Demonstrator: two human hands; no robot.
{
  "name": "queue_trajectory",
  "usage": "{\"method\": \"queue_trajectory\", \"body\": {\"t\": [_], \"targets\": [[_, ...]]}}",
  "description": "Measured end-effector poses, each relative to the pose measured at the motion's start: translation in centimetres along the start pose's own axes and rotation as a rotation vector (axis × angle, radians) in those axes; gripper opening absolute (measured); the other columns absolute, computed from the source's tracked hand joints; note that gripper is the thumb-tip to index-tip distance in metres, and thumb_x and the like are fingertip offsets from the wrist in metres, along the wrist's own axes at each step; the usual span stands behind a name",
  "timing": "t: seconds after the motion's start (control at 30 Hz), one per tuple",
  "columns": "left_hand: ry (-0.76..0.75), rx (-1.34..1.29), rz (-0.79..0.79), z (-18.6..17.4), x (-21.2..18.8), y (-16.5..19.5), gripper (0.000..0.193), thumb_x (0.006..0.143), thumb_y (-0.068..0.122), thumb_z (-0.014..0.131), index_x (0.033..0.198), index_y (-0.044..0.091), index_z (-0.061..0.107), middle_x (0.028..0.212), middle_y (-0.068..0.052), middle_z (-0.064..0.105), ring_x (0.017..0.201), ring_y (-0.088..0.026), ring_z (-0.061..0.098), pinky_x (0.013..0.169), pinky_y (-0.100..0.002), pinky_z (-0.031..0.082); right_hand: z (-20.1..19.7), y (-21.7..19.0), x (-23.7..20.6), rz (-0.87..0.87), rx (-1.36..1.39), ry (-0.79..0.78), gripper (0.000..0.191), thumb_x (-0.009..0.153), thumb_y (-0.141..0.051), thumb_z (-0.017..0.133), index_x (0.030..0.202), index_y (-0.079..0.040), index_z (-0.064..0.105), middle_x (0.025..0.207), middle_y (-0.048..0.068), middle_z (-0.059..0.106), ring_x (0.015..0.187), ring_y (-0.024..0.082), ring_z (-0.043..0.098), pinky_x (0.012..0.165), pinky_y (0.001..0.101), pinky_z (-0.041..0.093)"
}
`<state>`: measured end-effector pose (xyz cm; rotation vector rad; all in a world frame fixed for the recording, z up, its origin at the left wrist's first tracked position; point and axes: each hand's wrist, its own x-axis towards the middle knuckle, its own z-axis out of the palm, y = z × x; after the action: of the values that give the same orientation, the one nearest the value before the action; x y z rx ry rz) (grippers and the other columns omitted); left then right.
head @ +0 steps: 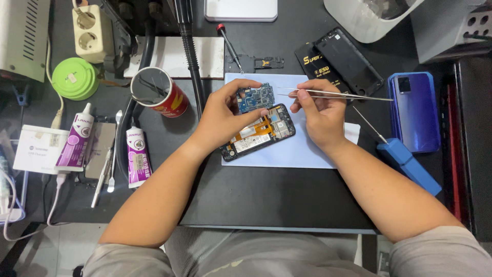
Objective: The person uses tweezers to manipulate and position a small circuit board component within a disassembled smartphone chassis. The person repeatedly adjusts the component's placement and orientation while holding the phone body steady.
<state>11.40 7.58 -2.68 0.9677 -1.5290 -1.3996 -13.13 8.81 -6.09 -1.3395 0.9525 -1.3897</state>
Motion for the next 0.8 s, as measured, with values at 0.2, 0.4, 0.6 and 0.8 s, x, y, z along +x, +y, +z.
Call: {"method": "queue_trajectory", "body": {"t": [0.2, 0.4, 0.6, 0.8], "targets": [[-0.011, -0.014, 0.039, -0.04, 0.04, -0.14, 0.043, 0.088, 0.003, 0.081, 0.126, 0.005, 0.063, 0.104, -0.002, 0.072, 0.093, -0.004, 0.068, 0.079, -0.022, 0.057, -0.20, 0.30, -0.12, -0.019, -0.025, -0.014, 0.010, 0.108, -0.006, 0.065, 0.116, 0.000, 0.061, 0.103, 0.012, 0.071, 0.085, 0.016, 0.068, 0.078, 0.0287, 0.059], [-0.019, 0.028, 0.031, -0.17, 0.08, 0.30, 0.043, 0.086, 0.005, 0.083, 0.125, 0.008, 0.065, 0.098, 0.000, 0.072, 0.085, -0.003, 0.066, 0.071, -0.021, 0.054, 0.09, 0.06, -0.02, -0.001, -0.056, -0.019, 0.011, 0.106, -0.006, 0.066, 0.115, 0.000, 0.063, 0.103, 0.012, 0.072, 0.084, 0.014, 0.069, 0.077, 0.0276, 0.059], [-0.077, 0.108, 0.054, -0.08, -0.04, -0.06, 0.047, 0.081, 0.010, 0.088, 0.124, 0.010, 0.068, 0.091, 0.002, 0.072, 0.073, -0.001, 0.060, 0.061, -0.020, 0.048, 0.16, -0.05, -0.37, 0.005, -0.114, -0.068, 0.015, 0.105, -0.008, 0.069, 0.116, -0.001, 0.062, 0.106, 0.010, 0.072, 0.087, 0.012, 0.070, 0.079, 0.0259, 0.060], [-0.079, 0.156, 0.069, -0.19, -0.10, -0.32, 0.050, 0.081, 0.011, 0.089, 0.126, 0.012, 0.068, 0.089, 0.002, 0.071, 0.069, -0.002, 0.056, 0.059, -0.021, 0.045, 0.30, -0.24, -0.22, 0.010, -0.079, -0.066, 0.015, 0.105, -0.011, 0.072, 0.114, -0.001, 0.065, 0.105, 0.009, 0.071, 0.087, 0.012, 0.069, 0.078, 0.0259, 0.060]]}}
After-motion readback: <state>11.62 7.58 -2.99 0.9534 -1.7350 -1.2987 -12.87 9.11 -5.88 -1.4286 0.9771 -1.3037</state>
